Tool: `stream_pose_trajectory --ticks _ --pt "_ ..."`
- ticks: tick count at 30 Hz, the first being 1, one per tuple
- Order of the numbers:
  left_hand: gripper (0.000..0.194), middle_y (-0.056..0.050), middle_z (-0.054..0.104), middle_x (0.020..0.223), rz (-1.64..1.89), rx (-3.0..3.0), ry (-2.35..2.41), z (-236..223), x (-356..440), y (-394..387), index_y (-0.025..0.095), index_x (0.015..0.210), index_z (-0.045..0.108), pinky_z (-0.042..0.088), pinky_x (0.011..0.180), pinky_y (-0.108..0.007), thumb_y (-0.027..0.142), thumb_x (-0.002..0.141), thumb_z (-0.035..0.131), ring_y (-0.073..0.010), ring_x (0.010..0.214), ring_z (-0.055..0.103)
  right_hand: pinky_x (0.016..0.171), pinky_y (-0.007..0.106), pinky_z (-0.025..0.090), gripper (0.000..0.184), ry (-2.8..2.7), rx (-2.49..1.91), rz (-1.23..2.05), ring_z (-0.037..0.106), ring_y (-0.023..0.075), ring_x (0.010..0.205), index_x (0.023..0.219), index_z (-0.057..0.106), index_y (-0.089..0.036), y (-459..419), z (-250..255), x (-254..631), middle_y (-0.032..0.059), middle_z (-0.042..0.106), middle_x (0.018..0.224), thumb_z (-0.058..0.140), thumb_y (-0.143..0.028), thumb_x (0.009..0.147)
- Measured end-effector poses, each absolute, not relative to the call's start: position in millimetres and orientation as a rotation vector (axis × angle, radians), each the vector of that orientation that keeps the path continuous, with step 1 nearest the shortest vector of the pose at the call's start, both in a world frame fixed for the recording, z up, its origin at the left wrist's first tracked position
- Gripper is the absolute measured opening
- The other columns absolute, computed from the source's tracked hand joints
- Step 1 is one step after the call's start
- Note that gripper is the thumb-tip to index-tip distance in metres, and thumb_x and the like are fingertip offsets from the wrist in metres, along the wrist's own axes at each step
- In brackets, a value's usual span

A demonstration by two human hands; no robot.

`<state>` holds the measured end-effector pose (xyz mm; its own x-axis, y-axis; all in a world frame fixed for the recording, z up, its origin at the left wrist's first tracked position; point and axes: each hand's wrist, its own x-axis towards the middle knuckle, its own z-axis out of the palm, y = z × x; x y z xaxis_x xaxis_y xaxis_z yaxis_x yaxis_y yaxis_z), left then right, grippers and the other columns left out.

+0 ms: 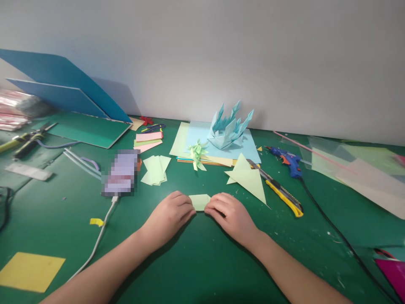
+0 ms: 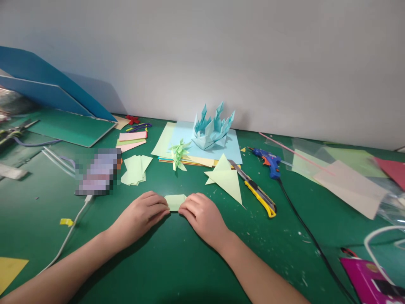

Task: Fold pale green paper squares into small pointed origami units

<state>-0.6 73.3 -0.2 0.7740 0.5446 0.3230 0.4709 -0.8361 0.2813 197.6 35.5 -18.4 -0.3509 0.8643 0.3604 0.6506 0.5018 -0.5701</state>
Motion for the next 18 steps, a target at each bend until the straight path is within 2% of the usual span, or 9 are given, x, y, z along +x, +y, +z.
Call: stream_pose_trajectory --ticks 6,13,18 --pt "0.02 -0.004 0.067 0.079 0.628 2.623 0.852 -3.1 -3.5 72.6 0.016 0.076 0.063 0.05 0.07 -0.028 0.016 0.088 0.047 -0.0156 0.073 0.061 0.072 0.031 0.045 0.014 -2.173 -1.132 0.491 0.054 0.0175 0.078 0.079 0.066 -0.02 37.9 -15.6 205.5 0.0041 0.063 0.081 0.056 -0.022 0.087" --pt "0.013 -0.005 0.064 0.083 0.53 2.578 0.888 -3.8 -3.3 70.8 0.017 0.079 0.06 0.049 0.073 -0.031 0.018 0.086 0.05 -0.0175 0.078 0.059 0.07 0.032 0.044 0.021 -2.207 -1.103 0.47 0.051 0.018 0.076 0.08 0.064 -0.019 39.9 -17.2 203.4 0.0049 0.063 0.078 0.046 -0.019 0.092" --pt "0.017 -0.005 0.061 0.082 0.488 2.543 0.939 -3.0 -0.1 72.1 0.016 0.079 0.056 0.048 0.072 -0.03 0.02 0.09 0.043 -0.0169 0.077 0.057 0.067 0.031 0.043 0.02 -2.119 -1.205 0.575 0.052 0.0169 0.071 0.076 0.06 -0.019 41.1 -15.1 200.3 0.003 0.063 0.074 0.047 -0.021 0.091"
